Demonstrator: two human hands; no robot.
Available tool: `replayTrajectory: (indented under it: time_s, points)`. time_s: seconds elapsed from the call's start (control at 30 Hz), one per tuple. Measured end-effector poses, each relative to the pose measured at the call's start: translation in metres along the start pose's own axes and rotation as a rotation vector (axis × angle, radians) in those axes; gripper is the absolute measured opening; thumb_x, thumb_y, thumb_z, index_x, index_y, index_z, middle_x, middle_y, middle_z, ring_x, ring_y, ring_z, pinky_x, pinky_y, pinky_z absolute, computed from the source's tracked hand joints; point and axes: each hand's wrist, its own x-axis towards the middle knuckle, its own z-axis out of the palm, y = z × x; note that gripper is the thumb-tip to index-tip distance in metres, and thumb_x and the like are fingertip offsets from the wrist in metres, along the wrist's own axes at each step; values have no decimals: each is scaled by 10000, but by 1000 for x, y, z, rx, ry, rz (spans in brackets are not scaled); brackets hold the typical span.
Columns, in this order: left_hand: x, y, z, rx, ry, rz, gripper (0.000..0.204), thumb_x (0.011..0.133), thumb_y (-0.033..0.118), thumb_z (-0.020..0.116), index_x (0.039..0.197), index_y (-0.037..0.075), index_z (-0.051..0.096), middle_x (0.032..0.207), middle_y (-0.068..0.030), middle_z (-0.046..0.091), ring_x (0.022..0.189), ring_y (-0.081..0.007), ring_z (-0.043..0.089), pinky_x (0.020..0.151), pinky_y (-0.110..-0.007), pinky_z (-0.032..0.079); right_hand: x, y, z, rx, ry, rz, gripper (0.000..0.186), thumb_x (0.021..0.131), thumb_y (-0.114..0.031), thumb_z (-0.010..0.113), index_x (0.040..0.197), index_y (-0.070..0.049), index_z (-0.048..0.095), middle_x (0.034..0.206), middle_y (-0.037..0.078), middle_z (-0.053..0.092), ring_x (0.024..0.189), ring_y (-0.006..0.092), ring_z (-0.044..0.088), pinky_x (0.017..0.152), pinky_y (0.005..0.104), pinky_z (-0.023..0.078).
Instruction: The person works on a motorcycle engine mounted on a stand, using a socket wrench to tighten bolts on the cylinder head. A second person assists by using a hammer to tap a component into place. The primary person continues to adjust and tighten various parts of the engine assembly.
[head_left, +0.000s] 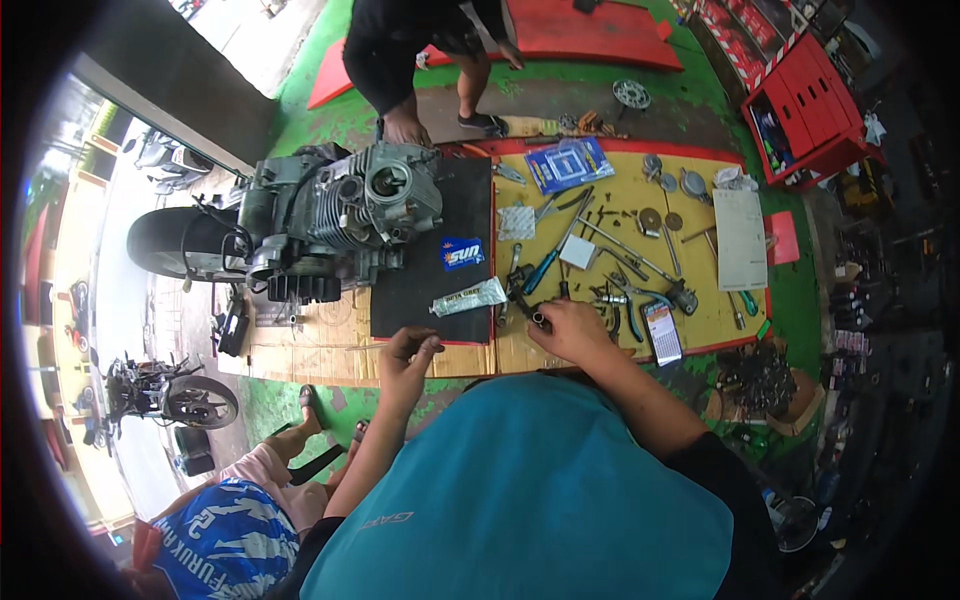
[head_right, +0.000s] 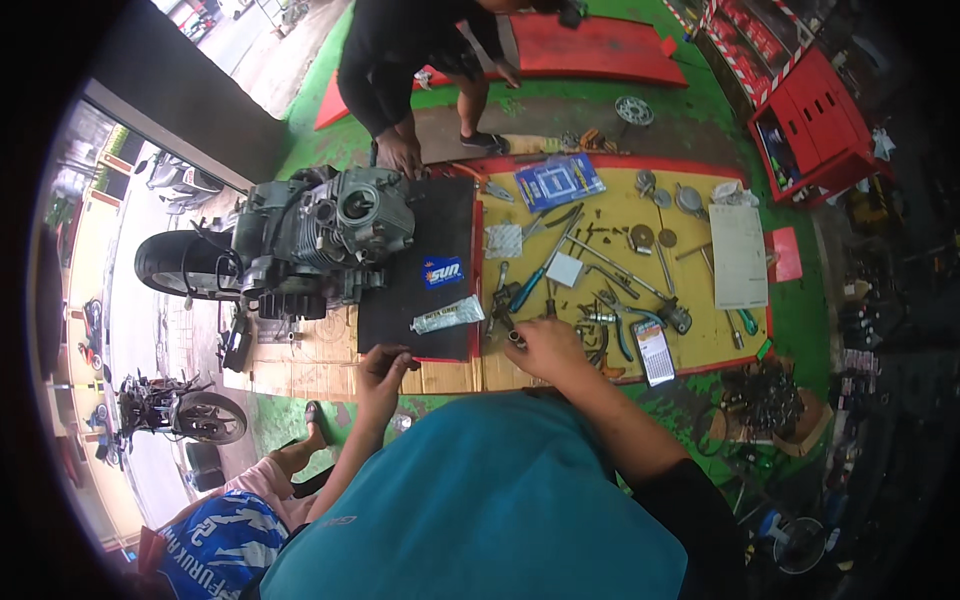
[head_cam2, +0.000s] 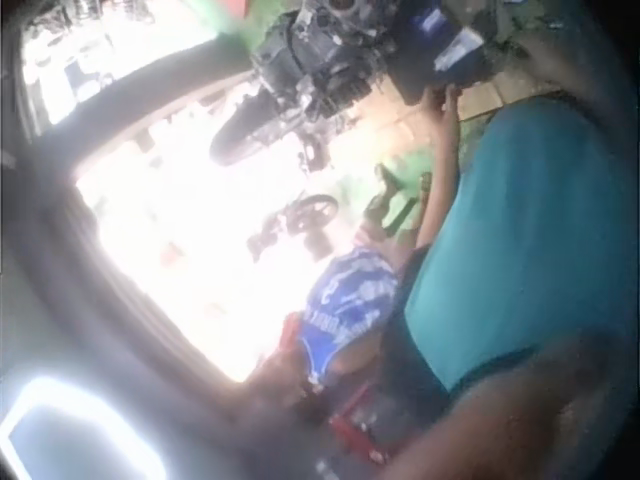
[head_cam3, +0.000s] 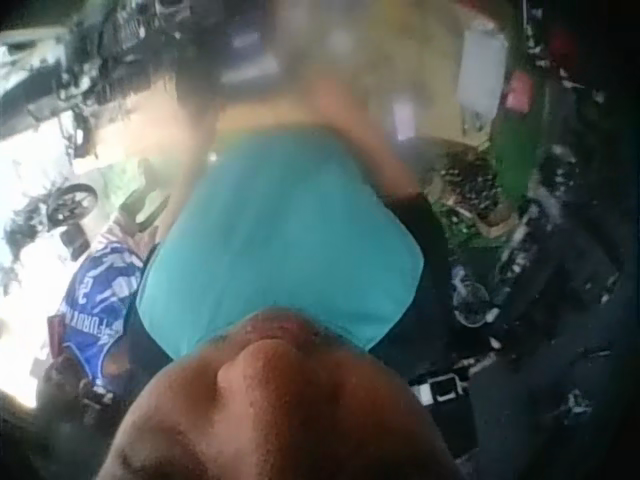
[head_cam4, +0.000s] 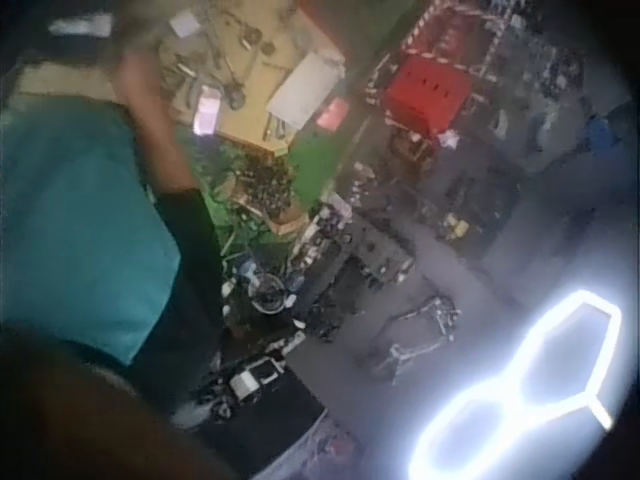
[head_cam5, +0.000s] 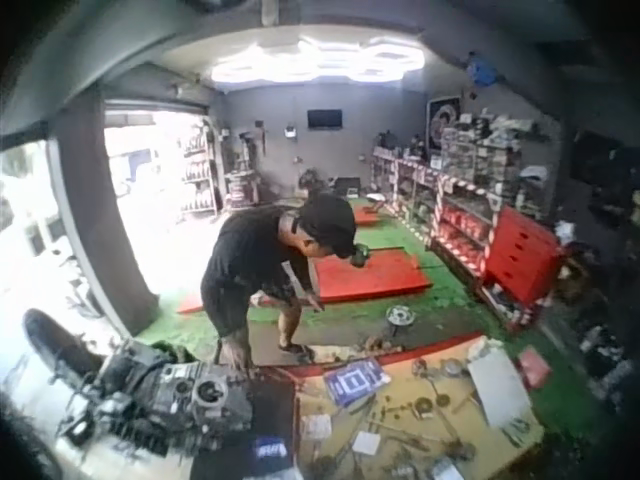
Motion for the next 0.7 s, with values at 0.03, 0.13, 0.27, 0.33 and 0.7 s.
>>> replayTrajectory:
  time_s: [0.03, 0.13, 0.27, 0.33, 0.7]
  points:
    - [2, -5, 6, -9, -10, -15, 117, 964, 50, 690, 1040, -35, 666, 955, -79, 720, 906, -143, 697, 839, -289, 552, 5, -6, -18, 24, -36, 2, 371, 835, -402, 684, 740, -44, 681, 752, 167, 696, 720, 378, 687, 672, 475, 550]
    - [16, 7, 41, 97, -273, 127, 352, 953, 95, 708, 1261, -30, 595, 1151, -138, 720, 1047, -205, 706, 913, -336, 553, 20, -21, -72, 70, -76, -30, 376, 829, -397, 702, 701, -47, 657, 694, 164, 667, 676, 383, 666, 633, 471, 526]
    - [44, 40, 110, 226, -414, 328, 468, 956, 172, 699, 1353, -12, 532, 1259, -182, 686, 1126, -296, 696, 954, -391, 538, 49, -52, -131, 203, -65, -116, 379, 841, -399, 724, 751, -38, 654, 687, 156, 643, 699, 377, 666, 636, 449, 521]
    - [56, 63, 124, 247, -374, 192, 402, 981, 163, 661, 1317, -15, 533, 1273, -196, 672, 1130, -284, 692, 948, -409, 536, 60, -56, -145, 253, 21, -114, 373, 851, -401, 742, 825, -38, 660, 744, 150, 651, 728, 361, 669, 653, 431, 526]
    - [135, 75, 192, -1065, 29, 88, 366, 1101, 241, 432, 1406, 54, 353, 1565, -268, 377, 1457, -385, 391, 1210, -498, 308, 80, -1, -118, 284, 26, -115, 519, 900, -291, 749, 1281, 4, 556, 1230, 196, 597, 1161, 398, 584, 965, 455, 492]
